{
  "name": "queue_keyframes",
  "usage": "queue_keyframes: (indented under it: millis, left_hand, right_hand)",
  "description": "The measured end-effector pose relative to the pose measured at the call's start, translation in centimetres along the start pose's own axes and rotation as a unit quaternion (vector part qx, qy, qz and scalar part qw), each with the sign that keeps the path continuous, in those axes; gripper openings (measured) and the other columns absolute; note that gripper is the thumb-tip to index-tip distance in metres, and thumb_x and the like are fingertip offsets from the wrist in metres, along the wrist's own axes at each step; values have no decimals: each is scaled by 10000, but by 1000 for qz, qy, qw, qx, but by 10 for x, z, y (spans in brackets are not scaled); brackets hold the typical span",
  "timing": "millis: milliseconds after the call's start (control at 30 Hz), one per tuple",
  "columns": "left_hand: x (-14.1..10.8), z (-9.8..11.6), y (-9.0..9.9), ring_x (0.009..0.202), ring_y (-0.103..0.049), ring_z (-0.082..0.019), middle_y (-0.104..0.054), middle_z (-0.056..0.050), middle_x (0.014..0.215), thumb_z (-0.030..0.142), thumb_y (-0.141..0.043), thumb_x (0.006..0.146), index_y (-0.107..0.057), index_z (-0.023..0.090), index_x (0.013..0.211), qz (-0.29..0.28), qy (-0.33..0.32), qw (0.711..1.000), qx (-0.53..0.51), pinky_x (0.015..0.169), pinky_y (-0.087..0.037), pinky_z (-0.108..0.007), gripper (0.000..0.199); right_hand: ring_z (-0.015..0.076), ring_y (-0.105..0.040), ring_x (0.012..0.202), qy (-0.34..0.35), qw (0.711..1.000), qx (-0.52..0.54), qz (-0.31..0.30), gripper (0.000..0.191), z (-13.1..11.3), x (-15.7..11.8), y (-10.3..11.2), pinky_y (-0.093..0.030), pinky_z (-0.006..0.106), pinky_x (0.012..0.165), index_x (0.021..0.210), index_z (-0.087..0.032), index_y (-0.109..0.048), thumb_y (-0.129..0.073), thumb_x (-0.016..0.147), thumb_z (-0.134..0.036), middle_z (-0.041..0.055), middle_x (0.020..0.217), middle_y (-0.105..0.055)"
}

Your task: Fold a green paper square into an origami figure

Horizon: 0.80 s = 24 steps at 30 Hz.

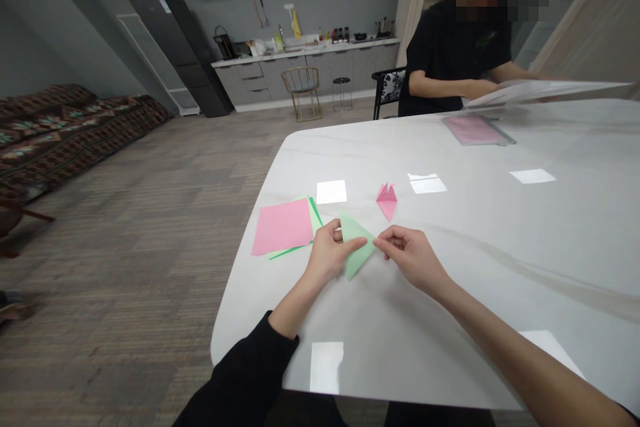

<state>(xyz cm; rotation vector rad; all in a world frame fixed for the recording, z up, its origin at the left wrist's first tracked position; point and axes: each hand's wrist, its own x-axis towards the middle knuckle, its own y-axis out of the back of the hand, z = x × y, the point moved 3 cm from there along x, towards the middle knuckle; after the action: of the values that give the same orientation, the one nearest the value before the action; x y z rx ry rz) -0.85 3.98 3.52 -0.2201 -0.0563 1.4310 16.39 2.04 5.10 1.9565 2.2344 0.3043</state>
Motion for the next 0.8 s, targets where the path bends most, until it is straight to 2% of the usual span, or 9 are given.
queue_keyframes:
  millis: [167, 333, 567, 667, 800]
  left_hand:
    - [2, -1, 3, 738, -722, -226, -762, -121, 877, 298, -858, 623, -656, 109, 911, -4, -3, 1000, -8, 680, -566, -311, 399]
    - [1, 0, 0, 813, -723, -233, -755, -129, 948, 294, -849, 642, -666, 108, 967, -28, -14, 999, -20, 723, -563, -310, 417]
    - [-3, -2, -6, 835, -722, -245, -754, -132, 944, 315, -842, 656, -676, 109, 972, -57, -6, 998, -15, 719, -554, -309, 412]
    - [-3, -1, -6, 803, -719, -233, -755, -122, 916, 323, -843, 652, -684, 113, 943, -55, -5, 998, -6, 704, -548, -301, 393]
    - [0, 4, -2, 670, -687, -180, -739, -78, 766, 329, -843, 646, -687, 116, 840, -40, -17, 999, 21, 625, -513, -259, 327]
  right_hand:
    - [141, -512, 557, -5, 1000, 11, 11, 342, -1, 2, 1, -399, 272, 533, 707, -184, -613, -664, 790, -512, -1, 594, -568]
    - [140, -503, 557, -10, 1000, 17, 15, 340, -2, 2, 0, -396, 272, 533, 700, -183, -602, -665, 783, -507, 0, 595, -562]
    - [151, -519, 630, 19, 999, 5, -36, 265, 0, -1, -4, -391, 271, 585, 733, -182, -637, -619, 828, -428, 4, 666, -597]
    - [156, -527, 655, 23, 999, -8, -37, 233, 0, -1, -3, -400, 273, 613, 742, -184, -644, -606, 839, -393, 5, 685, -608]
    - [145, -499, 642, 24, 999, -22, -22, 212, -2, 1, 0, -383, 267, 608, 723, -185, -626, -603, 841, -359, -8, 663, -576]
